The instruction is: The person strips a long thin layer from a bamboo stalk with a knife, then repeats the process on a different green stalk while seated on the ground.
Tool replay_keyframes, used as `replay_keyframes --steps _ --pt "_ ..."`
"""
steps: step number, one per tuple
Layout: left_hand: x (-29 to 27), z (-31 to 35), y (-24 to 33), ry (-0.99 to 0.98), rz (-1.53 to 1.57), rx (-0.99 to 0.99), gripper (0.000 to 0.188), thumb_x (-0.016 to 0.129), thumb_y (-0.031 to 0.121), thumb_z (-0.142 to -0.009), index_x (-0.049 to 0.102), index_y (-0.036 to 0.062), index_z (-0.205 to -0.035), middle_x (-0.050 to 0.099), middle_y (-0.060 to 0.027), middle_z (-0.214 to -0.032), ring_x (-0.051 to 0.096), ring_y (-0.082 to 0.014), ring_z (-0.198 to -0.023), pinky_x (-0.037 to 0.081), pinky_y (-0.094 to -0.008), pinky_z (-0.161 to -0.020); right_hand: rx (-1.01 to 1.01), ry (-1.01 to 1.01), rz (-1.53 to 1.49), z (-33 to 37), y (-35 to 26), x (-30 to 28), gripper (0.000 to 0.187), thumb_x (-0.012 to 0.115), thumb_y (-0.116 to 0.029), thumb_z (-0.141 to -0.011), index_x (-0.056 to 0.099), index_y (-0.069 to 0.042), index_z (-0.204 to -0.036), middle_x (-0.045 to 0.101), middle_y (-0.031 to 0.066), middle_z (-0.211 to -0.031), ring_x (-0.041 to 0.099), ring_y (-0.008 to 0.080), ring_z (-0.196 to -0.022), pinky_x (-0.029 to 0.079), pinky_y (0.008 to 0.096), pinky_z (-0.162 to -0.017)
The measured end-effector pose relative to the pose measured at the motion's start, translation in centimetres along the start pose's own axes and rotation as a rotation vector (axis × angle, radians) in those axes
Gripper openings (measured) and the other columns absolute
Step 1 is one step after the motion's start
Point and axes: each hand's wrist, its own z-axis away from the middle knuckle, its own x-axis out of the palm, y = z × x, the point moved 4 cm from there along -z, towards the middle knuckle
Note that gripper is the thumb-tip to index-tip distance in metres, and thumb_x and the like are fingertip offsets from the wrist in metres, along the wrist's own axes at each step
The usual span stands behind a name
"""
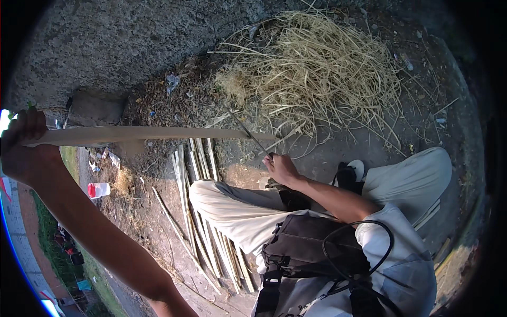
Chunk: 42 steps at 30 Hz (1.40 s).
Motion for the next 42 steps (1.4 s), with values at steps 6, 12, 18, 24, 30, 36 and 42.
replay_keyframes --steps 6,12,18,24,30,36,42 --pt "0.5 1.1 -0.9 0.2 -0.086 0.066 0.016 0.047 0.006 -0.07 0.035 0.0081 -0.062 0.028 -0.0042 -0.059 0.025 -0.0145 -0.053 0.024 -0.0282 -0.048 0.489 -0.277 0.416 3.8 13.4 -1.7 0.021 0.061 -0.017 -0.079 0.064 0.004 -0.082 0.065 0.0247 -0.082 0.064 0.0403 -0.082 0.052 0.0443 -0.074" --pt "0.0 0.8 -0.9 0.27 -0.197 0.029 0.026 0.051 0.02 -0.076 0.035 0.0126 -0.057 0.03 -0.002 -0.056 0.03 -0.0142 -0.053 0.025 -0.0265 -0.048 0.414 -0.238 0.255 3.2 8.9 1.1 0.024 0.061 -0.02 -0.08 0.064 0.003 -0.084 0.064 0.0265 -0.083 0.063 0.0416 -0.082 0.051 0.0457 -0.074" --pt "-0.4 -0.3 0.1 0.003 0.013 -0.05 0.026 0.052 0.02 -0.075 0.034 0.0119 -0.057 0.027 -0.0022 -0.056 0.028 -0.0143 -0.053 0.025 -0.0264 -0.048 0.297 -0.093 0.177 2.6 6.0 -1.0 0.026 0.059 -0.023 -0.082 0.065 0.003 -0.08 0.063 0.027 -0.083 0.063 0.0427 -0.08 0.05 0.0481 -0.07" --pt "-0.9 0.6 -1.5 0.198 -0.065 0.033 0.015 0.047 0.005 -0.065 0.033 0.0087 -0.06 0.027 -0.0037 -0.058 0.026 -0.0139 -0.053 0.024 -0.0259 -0.047 0.509 -0.311 0.405 2.9 13.0 -2.3 0.024 0.063 -0.02 -0.078 0.066 0.003 -0.082 0.064 0.0262 -0.087 0.063 0.0419 -0.085 0.052 0.0473 -0.072" --pt "-0.6 0.4 -1.1 0.125 -0.036 0.002 0.018 0.048 0.005 -0.064 0.032 0.01 -0.058 0.028 -0.0035 -0.058 0.027 -0.0142 -0.053 0.025 -0.0259 -0.047 0.514 -0.211 0.302 4.1 10.2 -1.1 0.023 0.061 -0.019 -0.079 0.066 0.004 -0.084 0.064 0.0263 -0.087 0.063 0.0417 -0.085 0.052 0.0471 -0.072" --pt "-0.7 0.3 -0.7 0.165 -0.081 0.015 0.02 0.049 0.005 -0.065 0.031 0.0107 -0.058 0.028 -0.0035 -0.059 0.028 -0.0145 -0.053 0.025 -0.026 -0.047 0.383 -0.201 0.224 2.7 6.6 -1.4 0.022 0.059 -0.017 -0.081 0.065 0.003 -0.086 0.064 0.0261 -0.089 0.064 0.0391 -0.086 0.051 0.0462 -0.073" --pt "-2.0 0.7 -1.1 0.244 -0.09 0.001 0.021 0.049 0.005 -0.067 0.03 0.011 -0.059 0.028 -0.0039 -0.059 0.03 -0.0151 -0.055 0.026 -0.0261 -0.049 0.635 -0.487 0.364 2.4 10.4 -4.7 0.021 0.056 -0.015 -0.076 0.065 0.004 -0.08 0.065 0.0234 -0.076 0.066 0.0357 -0.073 0.052 0.0418 -0.066"
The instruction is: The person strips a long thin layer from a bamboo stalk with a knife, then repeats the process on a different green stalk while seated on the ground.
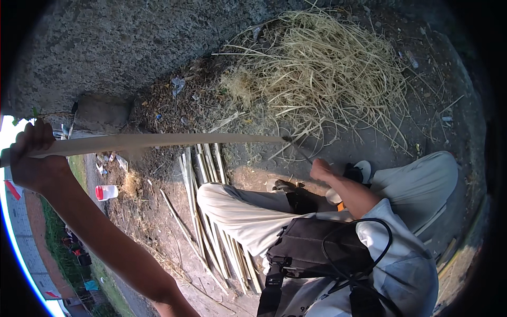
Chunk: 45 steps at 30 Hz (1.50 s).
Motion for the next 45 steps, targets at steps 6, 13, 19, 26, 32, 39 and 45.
replay_keyframes --steps 6,13,19,26,32,39,45 --pt "1.8 1.0 0.5 -0.165 0.108 -0.043 0.024 0.047 0.006 -0.072 0.026 0.0122 -0.061 0.024 -0.0025 -0.062 0.025 -0.0141 -0.057 0.025 -0.0274 -0.05 0.098 -0.04 -0.43 -0.2 -3.5 1.4 0.024 0.058 -0.017 -0.076 0.067 0.005 -0.071 0.063 0.0196 -0.06 0.067 0.0309 -0.063 0.053 0.0378 -0.059" --pt "2.9 5.2 2.5 -0.364 0.232 -0.073 0.021 0.045 0.007 -0.073 0.025 0.0104 -0.067 0.023 -0.0024 -0.068 0.024 -0.014 -0.062 0.025 -0.0291 -0.055 -0.511 0.317 -0.318 6.5 -12.9 -2.9 0.029 0.058 -0.023 -0.085 0.062 0.005 -0.077 0.062 0.0238 -0.07 0.062 0.0389 -0.067 0.049 0.0443 -0.063" --pt "4.1 8.4 4.7 -0.175 0.148 0.034 0.021 0.047 0.006 -0.07 0.026 0.01 -0.069 0.023 -0.0019 -0.069 0.024 -0.0141 -0.062 0.023 -0.031 -0.057 -0.583 0.347 -0.263 6.9 -12.5 -1.2 0.025 0.057 -0.019 -0.085 0.063 0.005 -0.081 0.062 0.0248 -0.072 0.062 0.0411 -0.069 0.049 0.0466 -0.063" --pt "1.5 7.3 3.1 -0.274 0.249 -0.03 0.021 0.046 0.005 -0.07 0.025 0.0101 -0.068 0.022 -0.0017 -0.068 0.023 -0.0133 -0.062 0.023 -0.0295 -0.057 -0.491 0.224 -0.263 7.4 -12.8 -2.2 0.025 0.06 -0.02 -0.082 0.065 0.004 -0.081 0.063 0.0274 -0.075 0.064 0.0407 -0.072 0.05 0.0481 -0.065" --pt "2.8 9.5 4.9 -0.382 0.249 -0.001 0.021 0.046 0.005 -0.07 0.026 0.0102 -0.069 0.022 -0.0019 -0.068 0.023 -0.0137 -0.061 0.024 -0.0304 -0.058 -0.742 0.381 -0.266 12.8 -17.8 -5.0 0.024 0.057 -0.021 -0.086 0.064 0.002 -0.08 0.063 0.0243 -0.075 0.064 0.0395 -0.075 0.049 0.0467 -0.064" --pt "3.4 9.2 4.2 -0.294 0.232 -0.032 0.021 0.046 0.006 -0.07 0.026 0.0104 -0.068 0.023 -0.0026 -0.068 0.023 -0.0144 -0.062 0.024 -0.0312 -0.058 -0.376 0.203 -0.096 4.2 -9.5 -1.0 0.024 0.057 -0.019 -0.084 0.065 0.003 -0.08 0.063 0.0256 -0.075 0.064 0.0394 -0.076 0.05 0.0456 -0.065" --pt "1.1 7.4 3.9 -0.309 0.201 -0.014 0.022 0.046 0.007 -0.07 0.025 0.011 -0.068 0.022 -0.0022 -0.069 0.023 -0.0145 -0.063 0.023 -0.0315 -0.058 -0.761 0.425 -0.376 10.5 -16.8 -3.1 0.021 0.059 -0.019 -0.084 0.06 0.002 -0.084 0.06 0.0218 -0.065 0.06 0.0406 -0.064 0.046 0.0462 -0.059"
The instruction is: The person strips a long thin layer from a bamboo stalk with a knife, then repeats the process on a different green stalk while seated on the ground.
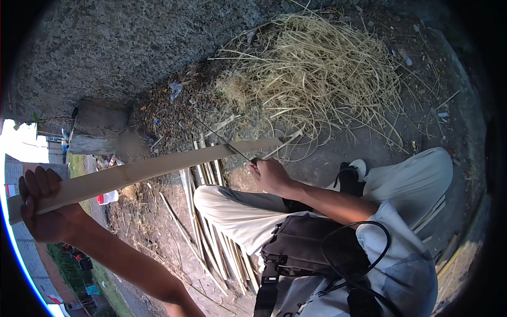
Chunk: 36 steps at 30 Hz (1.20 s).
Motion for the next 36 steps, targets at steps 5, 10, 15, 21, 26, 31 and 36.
replay_keyframes --steps 5,10,15,21,26,31,36 --pt "0.9 -0.6 -0.3 -0.006 0.028 -0.003 0.023 0.046 0.006 -0.07 0.024 0.011 -0.067 0.022 -0.0021 -0.069 0.023 -0.0145 -0.063 0.023 -0.0306 -0.057 0.366 -0.18 0.268 2.5 13.2 0.6 0.012 0.062 -0.009 -0.072 0.066 0.002 -0.077 0.064 0.0236 -0.077 0.064 0.0412 -0.077 0.051 0.0465 -0.068" --pt "0.1 -1.4 -0.9 0.049 -0.012 -0.026 0.023 0.046 0.005 -0.069 0.024 0.0109 -0.068 0.022 -0.0022 -0.069 0.023 -0.0147 -0.063 0.024 -0.0303 -0.058 0.348 -0.134 0.144 0.7 6.7 0.4 0.023 0.06 -0.019 -0.083 0.063 0.003 -0.077 0.063 0.0233 -0.073 0.063 0.0394 -0.075 0.049 0.0463 -0.065" --pt "0.8 -2.0 -0.4 0.007 -0.004 -0.023 0.022 0.045 0.005 -0.069 0.024 0.011 -0.068 0.023 -0.0022 -0.069 0.024 -0.0145 -0.063 0.024 -0.03 -0.056 -0.067 0.044 0.074 0.0 -0.5 -0.2 0.021 0.055 -0.019 -0.088 0.06 0.001 -0.085 0.058 0.0199 -0.061 0.06 0.0372 -0.058 0.046 0.0445 -0.054" --pt "2.0 -2.0 -1.2 -0.099 0.039 -0.009 0.021 0.045 0.006 -0.069 0.024 0.0112 -0.068 0.023 -0.0023 -0.069 0.023 -0.0141 -0.062 0.024 -0.0297 -0.056 0.447 -0.218 0.368 1.7 14.6 -0.9 0.015 0.061 -0.008 -0.073 0.065 0.006 -0.078 0.065 0.0264 -0.081 0.065 0.0401 -0.082 0.053 0.0448 -0.07" --pt "0.2 -2.1 -1.3 -0.026 -0.005 -0.052 0.022 0.045 0.006 -0.069 0.024 0.012 -0.067 0.022 -0.0019 -0.068 0.024 -0.0138 -0.061 0.025 -0.0294 -0.056 0.225 -0.088 0.141 0.3 6.6 0.4 0.018 0.061 -0.013 -0.075 0.064 0.005 -0.075 0.062 0.027 -0.074 0.064 0.0417 -0.07 0.051 0.0464 -0.066" --pt "0.6 -2.3 -0.4 -0.025 -0.018 -0.027 0.022 0.045 0.006 -0.069 0.024 0.0121 -0.066 0.022 -0.0018 -0.067 0.024 -0.0139 -0.061 0.025 -0.0295 -0.056 0.007 0.072 0.025 0.7 4.5 1.0 0.02 0.059 -0.012 -0.078 0.063 0.004 -0.088 0.063 0.0259 -0.075 0.064 0.0407 -0.073 0.051 0.0464 -0.067" --pt "0.7 -2.5 -1.4 -0.006 0.004 -0.029 0.021 0.045 0.005 -0.068 0.025 0.0115 -0.067 0.023 -0.002 -0.067 0.024 -0.0143 -0.062 0.025 -0.0302 -0.057 0.477 -0.194 0.366 0.6 15.7 -1.0 0.019 0.06 -0.011 -0.076 0.065 0.006 -0.081 0.065 0.0244 -0.082 0.065 0.0398 -0.083 0.053 0.0436 -0.073"
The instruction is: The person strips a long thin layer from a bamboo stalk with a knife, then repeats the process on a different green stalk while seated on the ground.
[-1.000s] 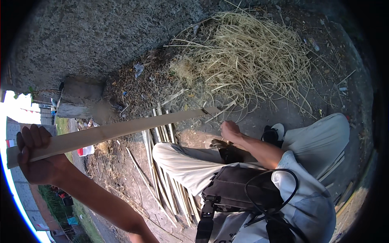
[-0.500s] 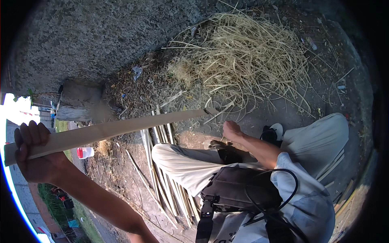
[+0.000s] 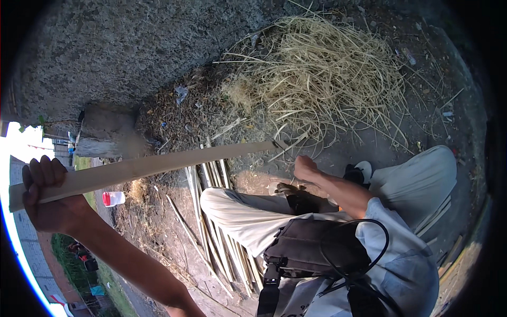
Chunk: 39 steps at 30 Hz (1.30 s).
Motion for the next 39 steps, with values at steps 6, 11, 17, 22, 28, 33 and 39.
replay_keyframes --steps 6,11,17,22,28,33,39 --pt "-0.5 0.3 0.3 -0.032 0.013 -0.001 0.023 0.046 0.005 -0.068 0.024 0.0114 -0.067 0.022 -0.0014 -0.067 0.023 -0.0139 -0.061 0.024 -0.0306 -0.057 -0.412 0.161 -0.328 5.1 -11.5 -3.2 0.019 0.055 -0.018 -0.085 0.062 0.0 -0.081 0.061 0.0248 -0.069 0.062 0.0411 -0.068 0.048 0.0481 -0.063" --pt "0.7 0.5 0.2 -0.04 0.025 0.016 0.023 0.046 0.005 -0.069 0.023 0.0118 -0.067 0.022 -0.0013 -0.067 0.022 -0.0134 -0.061 0.023 -0.0296 -0.056 -0.076 0.067 -0.166 2.1 -0.1 2.3 0.021 0.058 -0.017 -0.081 0.062 0.003 -0.086 0.064 0.0257 -0.08 0.063 0.0412 -0.079 0.051 0.0469 -0.067" --pt "0.4 0.6 -0.3 -0.016 0.038 -0.002 0.02 0.045 0.005 -0.069 0.025 0.0114 -0.068 0.022 -0.0012 -0.067 0.022 -0.0132 -0.061 0.023 -0.0286 -0.055 0.115 -0.057 -0.209 2.1 -2.2 1.0 0.022 0.058 -0.016 -0.08 0.063 0.005 -0.083 0.064 0.0266 -0.084 0.064 0.0384 -0.083 0.05 0.0445 -0.071" --pt "-0.6 -0.4 0.3 -0.019 -0.004 -0.002 0.019 0.044 0.005 -0.069 0.027 0.0109 -0.068 0.022 -0.0013 -0.068 0.023 -0.0133 -0.061 0.024 -0.0288 -0.055 -0.399 0.205 -0.304 4.4 -9.4 -1.6 0.021 0.055 -0.015 -0.086 0.061 0.002 -0.078 0.061 0.0242 -0.071 0.062 0.0414 -0.071 0.047 0.0487 -0.062" --pt "-0.7 -0.8 -0.6 0.017 -0.023 0.027 0.018 0.046 0.005 -0.068 0.028 0.01 -0.069 0.023 -0.0019 -0.068 0.023 -0.0137 -0.062 0.024 -0.0292 -0.055 0.058 0.06 0.011 0.0 3.3 2.0 0.023 0.056 -0.012 -0.076 0.065 0.006 -0.087 0.064 0.0277 -0.087 0.065 0.0394 -0.086 0.053 0.0438 -0.072" --pt "-0.6 -0.8 0.1 -0.053 -0.019 -0.005 0.017 0.046 0.006 -0.067 0.029 0.0095 -0.069 0.023 -0.002 -0.068 0.024 -0.0138 -0.062 0.024 -0.0291 -0.055 0.025 -0.096 -0.107 2.1 -5.3 -0.9 0.02 0.06 -0.013 -0.075 0.066 0.005 -0.083 0.065 0.025 -0.084 0.065 0.0394 -0.086 0.052 0.0459 -0.071" --pt "-0.6 -1.1 0.3 -0.051 -0.029 0.007 0.017 0.046 0.006 -0.068 0.029 0.0097 -0.068 0.023 -0.0017 -0.068 0.024 -0.0138 -0.062 0.024 -0.0287 -0.056 -0.211 0.097 -0.167 1.9 -3.3 1.3 0.018 0.056 -0.011 -0.079 0.063 0.005 -0.078 0.064 0.0241 -0.076 0.063 0.0412 -0.077 0.05 0.0461 -0.065"
